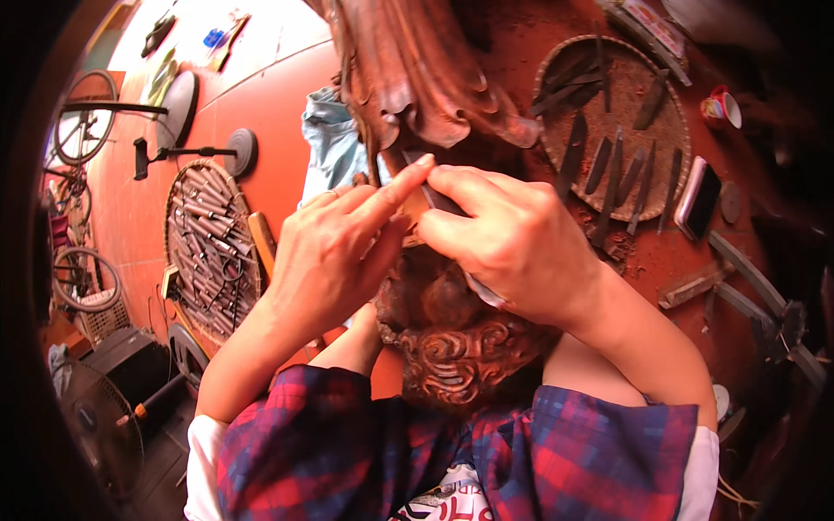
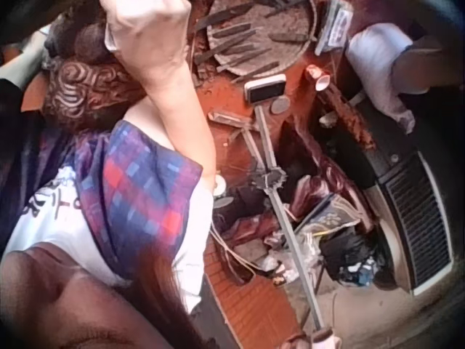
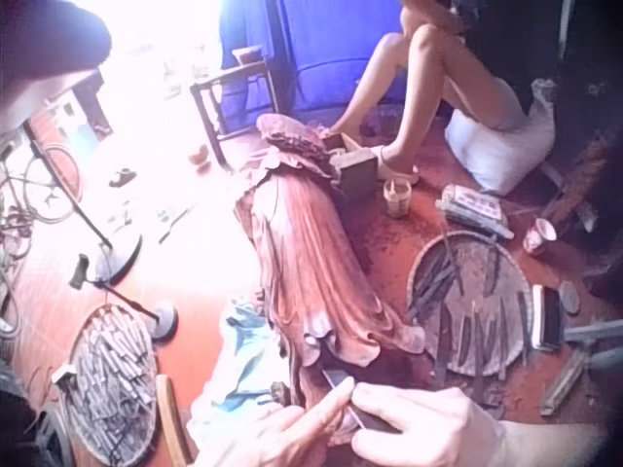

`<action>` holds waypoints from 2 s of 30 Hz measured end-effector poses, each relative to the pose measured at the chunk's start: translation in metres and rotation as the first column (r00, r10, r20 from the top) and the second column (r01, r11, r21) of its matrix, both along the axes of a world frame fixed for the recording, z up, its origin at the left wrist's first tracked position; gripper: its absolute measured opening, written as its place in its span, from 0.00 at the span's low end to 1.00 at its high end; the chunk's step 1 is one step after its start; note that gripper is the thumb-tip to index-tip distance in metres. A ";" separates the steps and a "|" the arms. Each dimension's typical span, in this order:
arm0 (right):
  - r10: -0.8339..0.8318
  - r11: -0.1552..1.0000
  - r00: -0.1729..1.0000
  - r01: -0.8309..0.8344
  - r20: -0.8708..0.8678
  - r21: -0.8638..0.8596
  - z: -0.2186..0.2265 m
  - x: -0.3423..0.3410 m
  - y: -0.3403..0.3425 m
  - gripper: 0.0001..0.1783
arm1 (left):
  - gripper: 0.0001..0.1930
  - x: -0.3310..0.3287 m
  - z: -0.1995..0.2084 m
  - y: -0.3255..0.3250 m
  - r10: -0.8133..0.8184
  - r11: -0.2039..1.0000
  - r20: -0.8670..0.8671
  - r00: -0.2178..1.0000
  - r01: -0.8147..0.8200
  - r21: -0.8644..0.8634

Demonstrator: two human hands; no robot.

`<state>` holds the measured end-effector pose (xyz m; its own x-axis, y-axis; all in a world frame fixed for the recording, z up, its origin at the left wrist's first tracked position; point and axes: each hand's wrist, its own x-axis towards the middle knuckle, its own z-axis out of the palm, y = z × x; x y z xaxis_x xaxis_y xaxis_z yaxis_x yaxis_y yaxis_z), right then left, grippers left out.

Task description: The person is carving a detailed wooden sculpture using various hand tools. They are seated on the floor, holding the wood steady with one hand while using a chisel or knife with the other to shape the intricate details of the piece.

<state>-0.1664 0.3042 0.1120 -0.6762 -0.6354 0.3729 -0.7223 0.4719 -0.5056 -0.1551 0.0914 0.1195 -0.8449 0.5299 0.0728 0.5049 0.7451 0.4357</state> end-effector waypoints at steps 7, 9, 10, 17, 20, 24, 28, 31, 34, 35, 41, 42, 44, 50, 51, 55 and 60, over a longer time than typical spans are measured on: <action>0.011 0.999 0.997 -0.007 0.078 -0.053 0.006 0.007 0.007 0.08 | 0.27 0.003 0.014 0.008 -0.009 1.000 0.022 1.000 0.009 -0.027; 0.000 0.993 0.998 0.008 0.067 -0.121 0.017 0.015 0.011 0.10 | 0.26 0.002 0.026 0.012 -0.009 1.000 -0.031 0.999 0.009 0.006; -0.013 0.981 0.999 0.019 0.035 -0.192 0.020 0.019 0.014 0.11 | 0.25 0.000 0.030 0.014 -0.014 1.000 -0.067 0.998 0.014 0.011; -0.278 0.878 0.930 0.347 0.240 -0.330 0.033 0.019 0.021 0.33 | 0.08 0.021 0.033 0.014 -0.157 0.897 0.463 0.872 -0.071 0.437; -0.153 0.987 0.988 0.152 -0.014 -0.049 0.027 0.016 0.031 0.34 | 0.12 0.024 0.035 0.018 -0.154 0.865 0.748 0.646 -0.277 0.418; -0.060 0.996 0.995 0.065 -0.085 0.056 0.015 0.026 0.028 0.21 | 0.15 0.025 0.033 0.024 -0.394 0.811 0.690 0.607 -0.124 0.572; -0.101 0.992 0.993 0.095 -0.061 -0.085 0.011 0.028 0.027 0.14 | 0.10 0.020 0.030 0.008 -0.164 0.869 0.275 0.948 0.007 0.495; 0.030 0.999 0.997 -0.032 -0.077 -0.033 0.017 0.030 0.026 0.12 | 0.15 0.014 0.013 0.003 0.002 0.946 -0.109 0.994 0.033 0.324; 0.189 0.981 0.973 -0.181 -0.134 0.069 0.014 0.034 0.019 0.10 | 0.21 0.013 0.003 0.001 -0.163 0.960 -0.284 0.945 0.218 0.174; 0.185 0.980 0.972 -0.170 -0.149 0.107 0.015 0.037 0.016 0.13 | 0.19 0.014 -0.004 0.001 -0.178 0.956 -0.348 0.921 0.245 0.160; 0.149 0.978 0.951 -0.182 -0.269 -0.098 0.017 0.034 -0.003 0.19 | 0.23 0.004 -0.012 -0.009 -0.102 0.968 -0.470 0.877 0.196 0.157; 0.177 0.971 0.946 -0.212 -0.272 -0.107 0.017 0.035 -0.003 0.20 | 0.23 0.004 -0.010 -0.011 -0.104 0.970 -0.495 0.863 0.199 0.142; 0.178 0.968 0.962 -0.209 -0.208 -0.139 0.015 0.039 0.001 0.21 | 0.22 0.004 -0.007 -0.015 -0.128 0.969 -0.527 0.840 0.220 0.115; 0.310 0.852 0.948 -0.245 0.070 -0.463 0.021 0.032 0.015 0.29 | 0.17 0.004 0.005 -0.028 -0.065 0.970 -0.323 0.944 0.136 0.204; 0.315 0.840 0.945 -0.234 0.090 -0.490 0.022 0.032 0.018 0.29 | 0.15 0.006 0.006 -0.030 -0.030 0.962 -0.197 0.980 0.082 0.259; 0.265 0.844 0.964 -0.219 0.027 -0.489 0.032 0.030 0.028 0.29 | 0.10 0.009 0.002 -0.046 0.101 0.968 0.071 0.992 -0.115 0.224; 0.198 0.923 0.963 -0.246 -0.182 -0.297 0.022 0.036 0.024 0.25 | 0.23 0.013 0.013 -0.047 0.061 0.989 -0.297 0.953 -0.017 0.146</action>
